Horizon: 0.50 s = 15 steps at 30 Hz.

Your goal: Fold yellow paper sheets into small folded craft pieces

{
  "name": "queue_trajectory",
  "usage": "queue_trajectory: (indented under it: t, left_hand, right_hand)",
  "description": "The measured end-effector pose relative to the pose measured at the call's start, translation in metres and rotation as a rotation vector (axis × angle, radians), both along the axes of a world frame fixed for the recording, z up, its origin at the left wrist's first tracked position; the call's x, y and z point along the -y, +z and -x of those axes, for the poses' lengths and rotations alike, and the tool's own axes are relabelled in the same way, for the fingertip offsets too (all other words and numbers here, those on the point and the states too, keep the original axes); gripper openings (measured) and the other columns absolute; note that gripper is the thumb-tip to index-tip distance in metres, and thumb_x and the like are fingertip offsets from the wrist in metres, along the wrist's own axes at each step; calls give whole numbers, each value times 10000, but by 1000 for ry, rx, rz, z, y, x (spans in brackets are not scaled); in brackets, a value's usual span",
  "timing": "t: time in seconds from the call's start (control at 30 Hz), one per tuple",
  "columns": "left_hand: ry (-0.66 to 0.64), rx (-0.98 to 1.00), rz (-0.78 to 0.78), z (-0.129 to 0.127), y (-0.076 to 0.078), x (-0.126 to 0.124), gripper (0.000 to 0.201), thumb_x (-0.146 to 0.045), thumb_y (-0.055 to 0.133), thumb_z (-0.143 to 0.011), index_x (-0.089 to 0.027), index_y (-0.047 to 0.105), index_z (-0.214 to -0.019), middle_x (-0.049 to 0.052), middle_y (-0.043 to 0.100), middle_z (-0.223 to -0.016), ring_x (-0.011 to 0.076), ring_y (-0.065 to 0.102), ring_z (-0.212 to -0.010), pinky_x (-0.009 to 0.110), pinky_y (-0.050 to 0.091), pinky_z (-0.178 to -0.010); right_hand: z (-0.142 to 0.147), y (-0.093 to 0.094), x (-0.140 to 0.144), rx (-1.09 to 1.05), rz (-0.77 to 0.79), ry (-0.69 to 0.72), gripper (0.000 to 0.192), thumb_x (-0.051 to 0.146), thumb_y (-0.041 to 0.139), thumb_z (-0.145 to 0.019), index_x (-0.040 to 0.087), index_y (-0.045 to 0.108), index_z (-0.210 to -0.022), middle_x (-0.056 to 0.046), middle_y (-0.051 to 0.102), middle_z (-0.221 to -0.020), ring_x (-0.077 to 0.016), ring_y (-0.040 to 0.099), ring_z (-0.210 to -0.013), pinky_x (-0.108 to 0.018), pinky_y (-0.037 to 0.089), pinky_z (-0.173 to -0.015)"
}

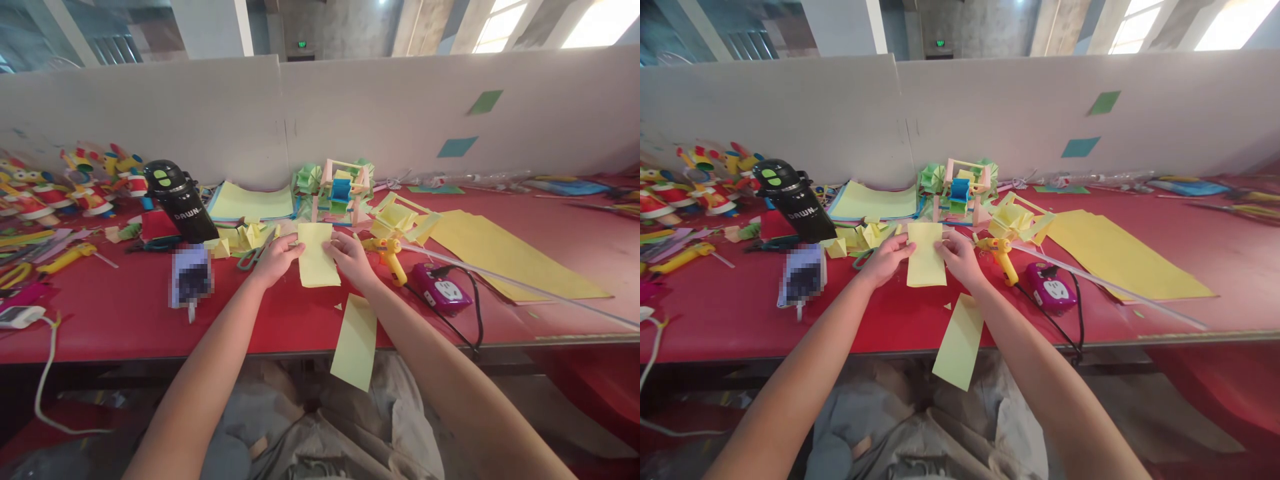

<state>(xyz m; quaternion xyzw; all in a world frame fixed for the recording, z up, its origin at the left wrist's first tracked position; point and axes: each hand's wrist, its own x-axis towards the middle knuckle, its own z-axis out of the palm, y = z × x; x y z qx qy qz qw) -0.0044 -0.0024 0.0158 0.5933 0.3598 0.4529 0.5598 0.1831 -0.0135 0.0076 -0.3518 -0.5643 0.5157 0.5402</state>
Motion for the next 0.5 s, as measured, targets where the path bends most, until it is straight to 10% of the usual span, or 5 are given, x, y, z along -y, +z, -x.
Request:
queue_trajectory:
  t: [0.3,0.5]
  left_hand:
    - [-49,148,249,4,9,2,270,-349,625,-740,-149,706,-902,84,734,-886,246,698,-859,337,554,-708]
    - [145,55,72,2,2,-1,544,-294,872,-587,-183,585,-1036,33,725,-846,207,695,-783,320,545,-718]
  right_hand:
    - [-3,-11,-9,13,-40,-58,222,335,623,-771,206,735,-911,-30,686,-845,-136,586,-639,-269,479,-559]
    - [-1,-7,-6,90,-21,-57,261,312,583,-778,200,763,-931,-27,648,-790,-127,570,-612,-295,516,-588]
